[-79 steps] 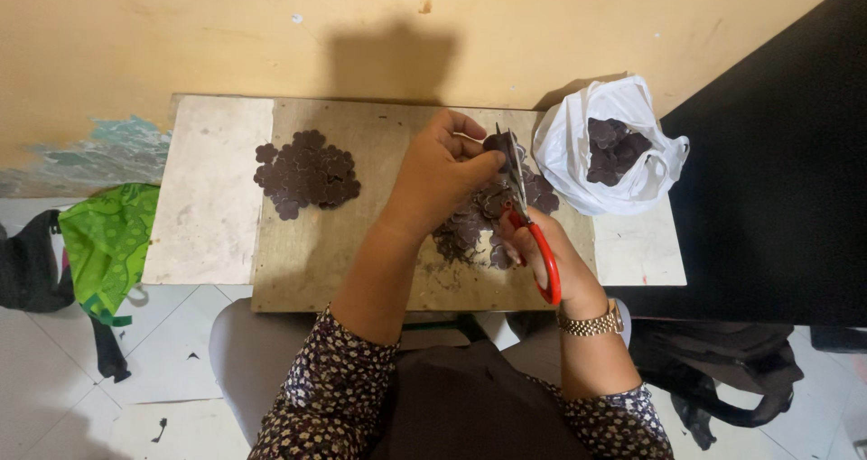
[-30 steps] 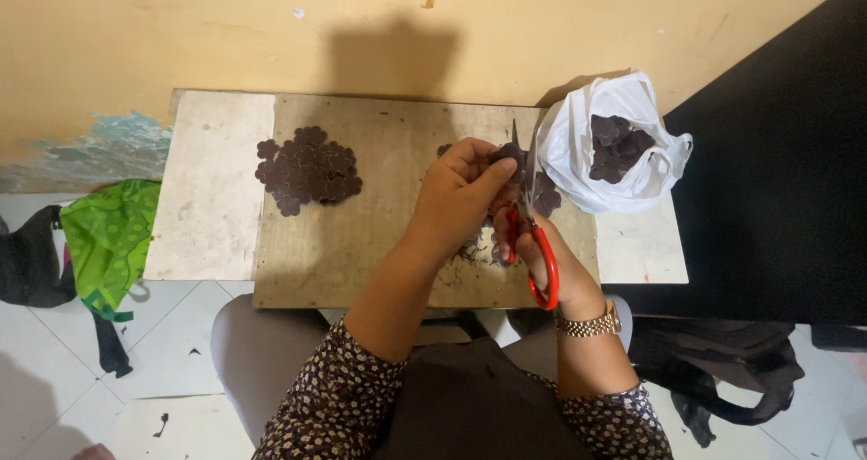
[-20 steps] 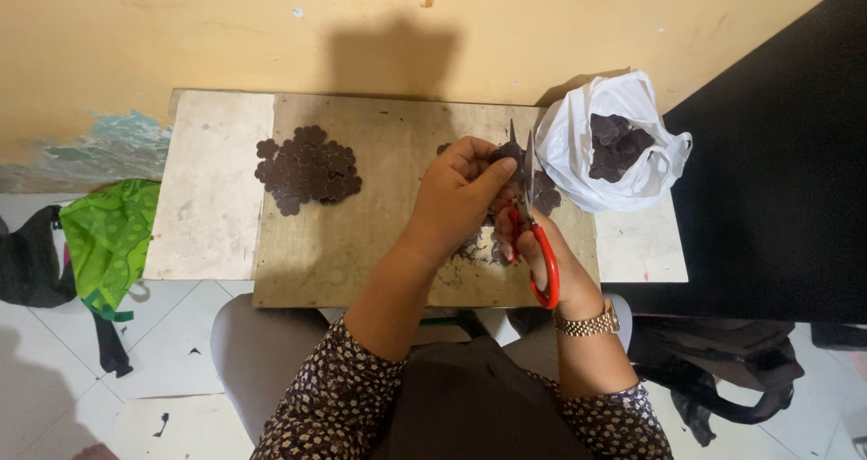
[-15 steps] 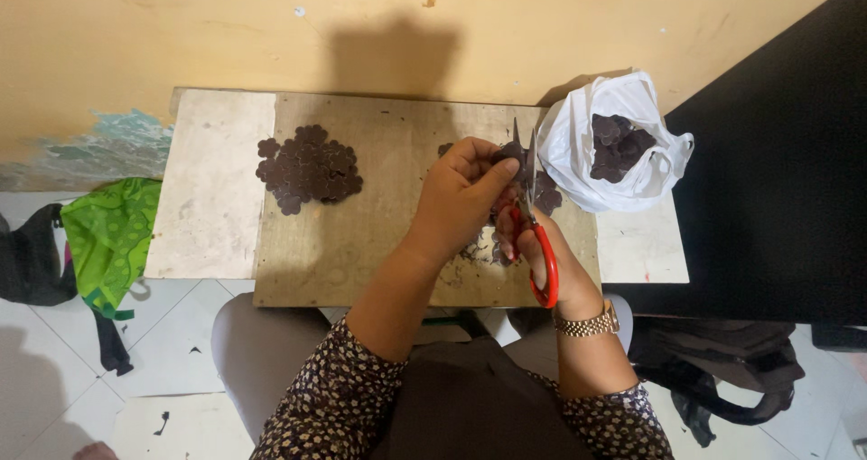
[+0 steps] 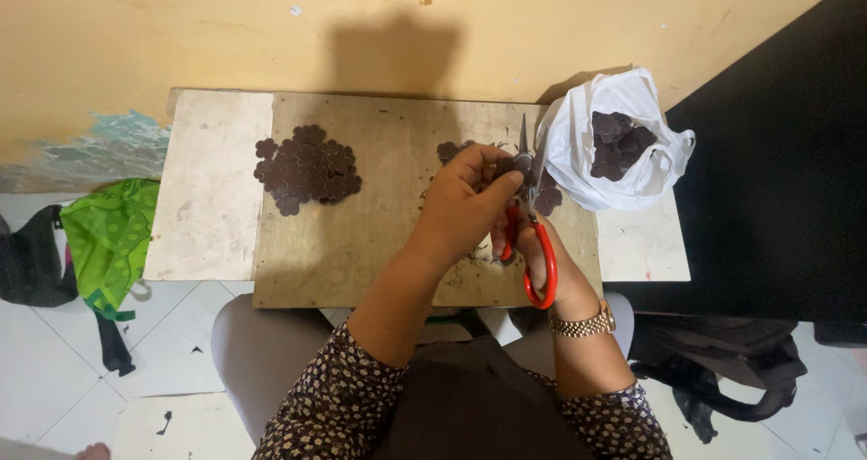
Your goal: The person uses red-handled scissors to cut dark brown material into small flower-like shapes on a wooden board. Cut pieces are placed into a white plastic bag while scraps remain on the board.
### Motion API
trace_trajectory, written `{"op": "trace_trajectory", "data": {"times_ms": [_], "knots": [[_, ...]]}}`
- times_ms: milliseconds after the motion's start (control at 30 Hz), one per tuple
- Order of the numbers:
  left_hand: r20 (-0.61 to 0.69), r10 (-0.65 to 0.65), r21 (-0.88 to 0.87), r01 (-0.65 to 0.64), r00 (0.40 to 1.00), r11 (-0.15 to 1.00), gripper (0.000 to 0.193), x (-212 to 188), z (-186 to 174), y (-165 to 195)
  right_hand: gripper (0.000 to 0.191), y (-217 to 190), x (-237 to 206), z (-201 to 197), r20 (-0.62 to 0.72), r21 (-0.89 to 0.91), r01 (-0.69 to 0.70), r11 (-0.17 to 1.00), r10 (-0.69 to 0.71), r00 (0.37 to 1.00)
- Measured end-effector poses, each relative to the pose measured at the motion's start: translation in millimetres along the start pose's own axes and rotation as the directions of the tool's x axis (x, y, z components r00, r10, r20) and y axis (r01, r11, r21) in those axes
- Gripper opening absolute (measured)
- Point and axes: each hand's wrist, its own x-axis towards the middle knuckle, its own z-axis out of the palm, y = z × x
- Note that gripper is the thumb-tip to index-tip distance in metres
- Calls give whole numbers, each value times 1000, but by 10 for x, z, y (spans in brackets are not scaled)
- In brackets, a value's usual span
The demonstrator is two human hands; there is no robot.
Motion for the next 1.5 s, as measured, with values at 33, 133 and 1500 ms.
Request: {"op": "trace_trajectory", "data": {"times_ms": [33,133,1500], "knots": [[-5,17,17,-17,1000,1000,13,-1,0,-8,40,-16,-4,6,-9,-2,-13,1000,13,1000],[-4,51,47,-51,999,998,11,5,-15,-48,38,-106,-35,6,-3,5,-31,999,31,1000],[-42,99,-52,-101,994,994,6,107,-56,-273,61,-141,-10,74,-1,-51,123,991,-123,992]]}}
